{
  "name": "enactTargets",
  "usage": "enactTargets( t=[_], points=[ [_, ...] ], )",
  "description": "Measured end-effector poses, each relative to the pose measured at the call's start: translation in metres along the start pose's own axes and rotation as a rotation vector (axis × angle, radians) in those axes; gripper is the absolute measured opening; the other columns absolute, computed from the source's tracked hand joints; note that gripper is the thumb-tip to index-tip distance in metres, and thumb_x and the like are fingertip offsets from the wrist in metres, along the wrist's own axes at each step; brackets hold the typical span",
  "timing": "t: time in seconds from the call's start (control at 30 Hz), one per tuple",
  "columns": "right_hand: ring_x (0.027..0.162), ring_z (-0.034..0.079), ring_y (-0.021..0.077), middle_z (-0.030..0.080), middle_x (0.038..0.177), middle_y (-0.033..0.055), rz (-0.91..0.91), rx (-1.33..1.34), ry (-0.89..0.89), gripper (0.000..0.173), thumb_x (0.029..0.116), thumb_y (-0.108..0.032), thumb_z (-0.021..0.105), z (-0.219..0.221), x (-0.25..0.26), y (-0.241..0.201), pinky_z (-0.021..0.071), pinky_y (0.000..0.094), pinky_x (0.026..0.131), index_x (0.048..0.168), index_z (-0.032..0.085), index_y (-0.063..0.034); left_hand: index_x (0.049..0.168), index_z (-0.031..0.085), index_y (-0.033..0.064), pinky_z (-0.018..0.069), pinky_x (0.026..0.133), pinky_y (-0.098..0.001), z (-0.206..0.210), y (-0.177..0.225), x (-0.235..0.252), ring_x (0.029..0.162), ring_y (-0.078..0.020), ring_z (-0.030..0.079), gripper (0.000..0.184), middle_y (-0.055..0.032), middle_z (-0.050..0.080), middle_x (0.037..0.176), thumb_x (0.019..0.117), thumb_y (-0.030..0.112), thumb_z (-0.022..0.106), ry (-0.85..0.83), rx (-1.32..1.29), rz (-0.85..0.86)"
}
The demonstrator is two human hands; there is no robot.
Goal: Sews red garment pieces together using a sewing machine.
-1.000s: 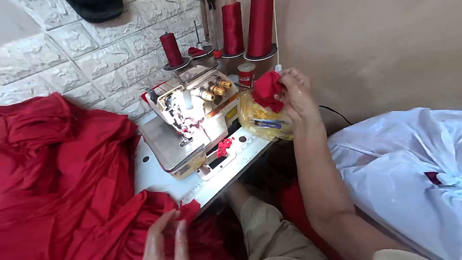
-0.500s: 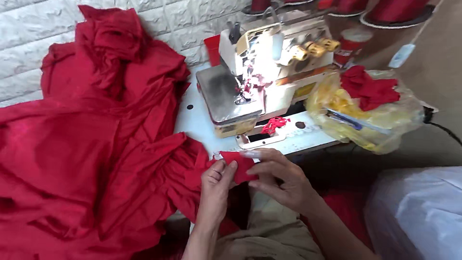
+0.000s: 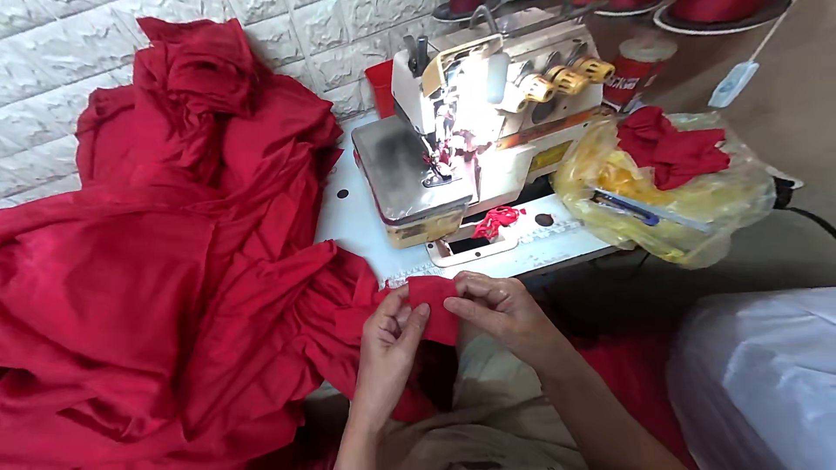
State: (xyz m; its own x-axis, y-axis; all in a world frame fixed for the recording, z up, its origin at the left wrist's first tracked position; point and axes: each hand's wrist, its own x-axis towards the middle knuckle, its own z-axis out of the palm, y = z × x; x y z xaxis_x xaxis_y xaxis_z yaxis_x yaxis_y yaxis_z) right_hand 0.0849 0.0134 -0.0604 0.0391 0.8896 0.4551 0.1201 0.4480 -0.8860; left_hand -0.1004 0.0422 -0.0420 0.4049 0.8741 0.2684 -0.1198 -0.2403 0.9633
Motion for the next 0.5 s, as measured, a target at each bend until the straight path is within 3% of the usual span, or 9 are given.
enactTargets(
  t=[0.07, 0.13, 0.2, 0.3, 0.4, 0.43, 0.5],
  points=[
    [0.081, 0.063, -0.0032, 0.069, 0.089, -0.0030, -0.013, -0.053, 0.058, 0.015, 0.0957, -0.015, 0.067, 0.000, -0.002, -0.003, 0.0545, 0.0127, 0.072, 0.087, 0.073, -0.0043, 0.125, 0.062, -0.0089, 0.0594, 0.082, -0.0238, 0.005, 0.004, -0.004, 0.090, -0.0071, 0.071, 0.032, -0.0070, 0.074, 0.101, 0.0987, 0.010, 0.064, 0.099, 0.371, 0.104],
    [0.077, 0.061, -0.0039, 0.068, 0.085, -0.0059, -0.042, -0.134, 0.113, 0.014, 0.0926, -0.019, 0.071, 0.000, -0.004, -0.008, 0.0516, 0.0129, 0.070, 0.084, 0.072, -0.0088, 0.104, 0.070, -0.0019, 0.0569, 0.076, -0.0236, 0.007, 0.003, -0.006, 0.083, -0.0085, 0.067, 0.021, -0.0067, 0.071, 0.093, 0.0991, 0.018, 0.064, 0.211, 0.604, 0.237],
    [0.078, 0.058, -0.0038, 0.067, 0.083, -0.0093, -0.070, -0.237, 0.136, 0.014, 0.0902, -0.025, 0.073, 0.001, -0.007, -0.013, 0.0469, 0.0178, 0.077, 0.081, 0.072, -0.0140, 0.095, 0.074, 0.0022, 0.0548, 0.067, -0.0185, 0.006, 0.008, -0.009, 0.073, -0.0029, 0.064, 0.023, -0.0021, 0.070, 0.085, 0.1020, 0.020, 0.061, 0.193, 0.539, 0.245],
    [0.079, 0.055, -0.0014, 0.062, 0.080, -0.0078, -0.120, -0.371, 0.110, 0.017, 0.0879, -0.026, 0.072, 0.009, -0.011, -0.016, 0.0399, 0.0270, 0.089, 0.078, 0.064, -0.0152, 0.103, 0.075, 0.0004, 0.0519, 0.060, -0.0170, 0.007, 0.015, -0.016, 0.066, -0.0003, 0.060, 0.023, 0.0002, 0.071, 0.085, 0.0988, 0.021, 0.066, 0.047, 0.356, 0.109],
    [0.078, 0.057, 0.0059, 0.063, 0.078, -0.0018, -0.152, -0.473, 0.030, 0.024, 0.0884, -0.032, 0.074, 0.014, -0.014, -0.013, 0.0361, 0.0379, 0.091, 0.078, 0.064, -0.0129, 0.101, 0.075, -0.0019, 0.0542, 0.056, -0.0178, 0.006, 0.014, -0.019, 0.061, -0.0010, 0.063, 0.020, 0.0012, 0.070, 0.077, 0.1013, 0.012, 0.061, 0.055, 0.259, 0.010],
    [0.080, 0.058, 0.0049, 0.065, 0.081, -0.0028, -0.143, -0.456, -0.001, 0.024, 0.0897, -0.035, 0.074, 0.012, -0.015, -0.011, 0.0368, 0.0382, 0.092, 0.081, 0.067, -0.0136, 0.102, 0.073, -0.0034, 0.0564, 0.057, -0.0193, 0.004, 0.013, -0.019, 0.062, -0.0025, 0.065, 0.020, 0.0009, 0.071, 0.076, 0.1024, 0.010, 0.059, 0.066, 0.212, -0.014],
    [0.083, 0.060, -0.0007, 0.070, 0.089, -0.0069, -0.120, -0.383, -0.018, 0.020, 0.0937, -0.034, 0.071, 0.007, -0.016, -0.010, 0.0404, 0.0325, 0.090, 0.091, 0.073, -0.0148, 0.109, 0.069, -0.0061, 0.0623, 0.071, -0.0244, -0.003, 0.008, -0.021, 0.076, -0.0072, 0.072, 0.018, -0.0027, 0.074, 0.088, 0.1011, 0.005, 0.058, 0.048, 0.144, -0.022]
  ],
)
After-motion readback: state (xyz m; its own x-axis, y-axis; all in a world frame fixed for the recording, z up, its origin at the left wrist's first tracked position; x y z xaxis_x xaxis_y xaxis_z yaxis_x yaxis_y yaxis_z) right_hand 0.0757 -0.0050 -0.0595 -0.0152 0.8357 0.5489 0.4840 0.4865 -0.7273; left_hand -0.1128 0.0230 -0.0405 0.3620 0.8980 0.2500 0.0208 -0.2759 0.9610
